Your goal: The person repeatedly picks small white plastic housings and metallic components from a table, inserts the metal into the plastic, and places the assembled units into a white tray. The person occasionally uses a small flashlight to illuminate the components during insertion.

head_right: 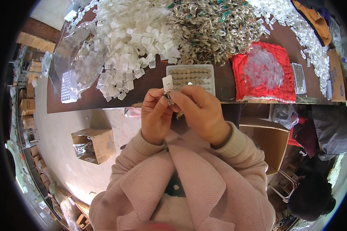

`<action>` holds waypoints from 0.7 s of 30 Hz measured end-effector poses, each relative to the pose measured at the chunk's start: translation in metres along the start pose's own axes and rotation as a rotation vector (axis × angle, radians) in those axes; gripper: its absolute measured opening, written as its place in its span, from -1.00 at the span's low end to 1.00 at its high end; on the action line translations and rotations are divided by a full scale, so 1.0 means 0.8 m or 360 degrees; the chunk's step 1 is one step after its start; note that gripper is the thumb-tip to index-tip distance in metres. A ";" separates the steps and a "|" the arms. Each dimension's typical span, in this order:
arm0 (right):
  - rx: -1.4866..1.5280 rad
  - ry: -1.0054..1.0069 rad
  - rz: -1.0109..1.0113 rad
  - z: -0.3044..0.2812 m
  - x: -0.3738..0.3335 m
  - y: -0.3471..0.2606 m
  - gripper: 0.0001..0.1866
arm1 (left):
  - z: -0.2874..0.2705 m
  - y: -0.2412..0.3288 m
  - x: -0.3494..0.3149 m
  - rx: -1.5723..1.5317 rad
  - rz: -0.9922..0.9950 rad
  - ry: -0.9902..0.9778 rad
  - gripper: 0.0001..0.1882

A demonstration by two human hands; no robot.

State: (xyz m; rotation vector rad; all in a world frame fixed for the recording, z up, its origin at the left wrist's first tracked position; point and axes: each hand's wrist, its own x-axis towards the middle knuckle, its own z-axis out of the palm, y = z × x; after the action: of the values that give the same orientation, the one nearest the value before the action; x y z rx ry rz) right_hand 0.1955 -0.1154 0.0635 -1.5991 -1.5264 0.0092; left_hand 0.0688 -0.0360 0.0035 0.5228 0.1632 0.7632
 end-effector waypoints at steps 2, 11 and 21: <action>0.0047 -0.0035 0.0039 0.001 -0.001 0.001 -0.79 | -0.003 0.000 -0.001 -0.0027 -0.0027 0.0026 -0.81; 0.0025 -0.0123 -0.0015 0.002 -0.001 0.000 -0.73 | -0.006 0.004 -0.002 0.0115 -0.0030 0.0088 -0.82; 0.0162 0.0249 -0.0048 0.017 0.005 0.003 -0.61 | -0.014 0.012 -0.005 -0.0080 -0.0193 -0.0003 -0.84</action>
State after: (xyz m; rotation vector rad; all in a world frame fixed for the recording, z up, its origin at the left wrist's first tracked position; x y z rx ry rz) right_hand 0.1911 -0.1040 0.0564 -1.4615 -1.4071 -0.0531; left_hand 0.0560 -0.0287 -0.0010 0.4617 0.1718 0.6469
